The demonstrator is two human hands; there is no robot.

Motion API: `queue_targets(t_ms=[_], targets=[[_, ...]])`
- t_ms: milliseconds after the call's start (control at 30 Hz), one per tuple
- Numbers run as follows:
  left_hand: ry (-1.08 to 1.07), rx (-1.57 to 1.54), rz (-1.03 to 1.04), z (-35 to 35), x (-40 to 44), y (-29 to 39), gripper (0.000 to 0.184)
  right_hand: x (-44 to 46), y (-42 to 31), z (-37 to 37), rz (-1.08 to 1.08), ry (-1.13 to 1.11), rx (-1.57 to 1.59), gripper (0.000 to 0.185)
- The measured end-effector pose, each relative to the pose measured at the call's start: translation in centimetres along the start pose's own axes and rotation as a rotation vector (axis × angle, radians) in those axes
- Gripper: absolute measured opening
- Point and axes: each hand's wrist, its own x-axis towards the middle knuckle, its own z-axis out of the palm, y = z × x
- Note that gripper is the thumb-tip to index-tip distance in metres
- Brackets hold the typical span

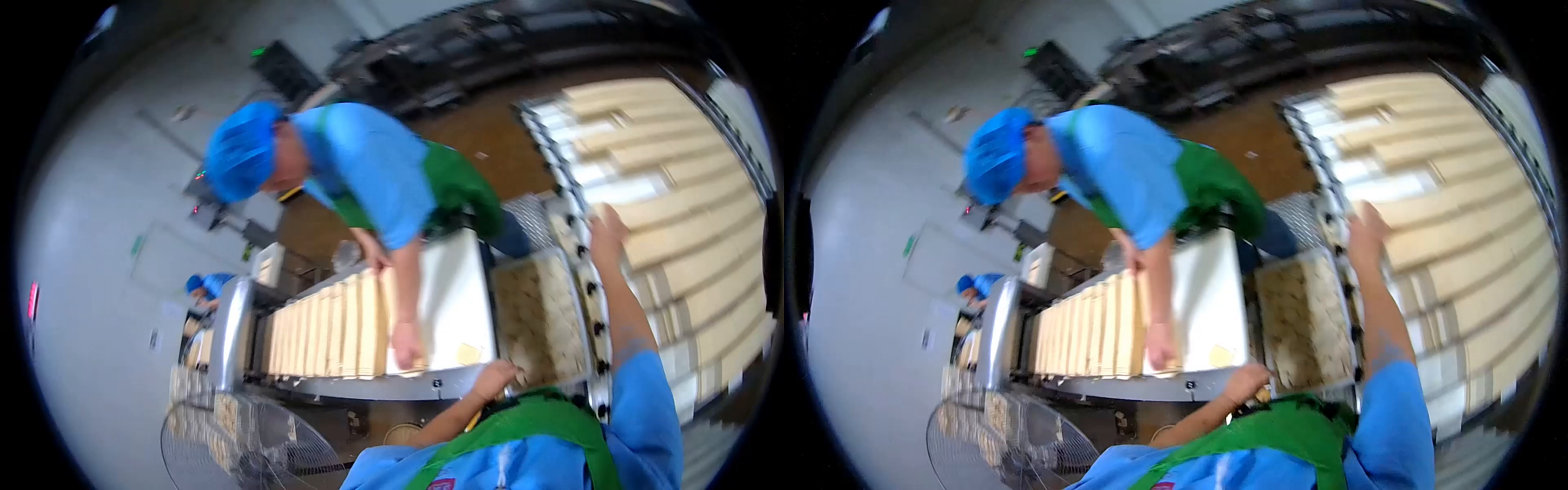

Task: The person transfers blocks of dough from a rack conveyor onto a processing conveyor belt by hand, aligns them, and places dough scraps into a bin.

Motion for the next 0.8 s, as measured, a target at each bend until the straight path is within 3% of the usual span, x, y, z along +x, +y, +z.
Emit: queue_targets(t_ms=[100,500,567,700,800], targets=[[0.008,0.012,-0.012,0.7,0.1,-0.1,0.019,0.0,0.7,0.5,-0.097,0.02,-0.107,0.022],[-0.016,0.128,-0.008,0.7,0.5,0.0,0.01,-0.4,1.2,1.9,-0.09,0.129,-0.032,0.02],[-0.084,0.099,-0.057,0.8,0.3,-0.1,0.017,-0.4,1.2,2.1,-0.087,0.142,-0.025,0.016],[-0.013,0.054,-0.072,0.6,-0.1,0.0,0.01,-0.3,0.2,0.8,0.04,0.097,0.115,0.017],[-0.048,0.071,-0.048,0.4,-0.1,0.1,0.02,0.0,1.5,1.6,0.004,0.119,0.109,0.02]])
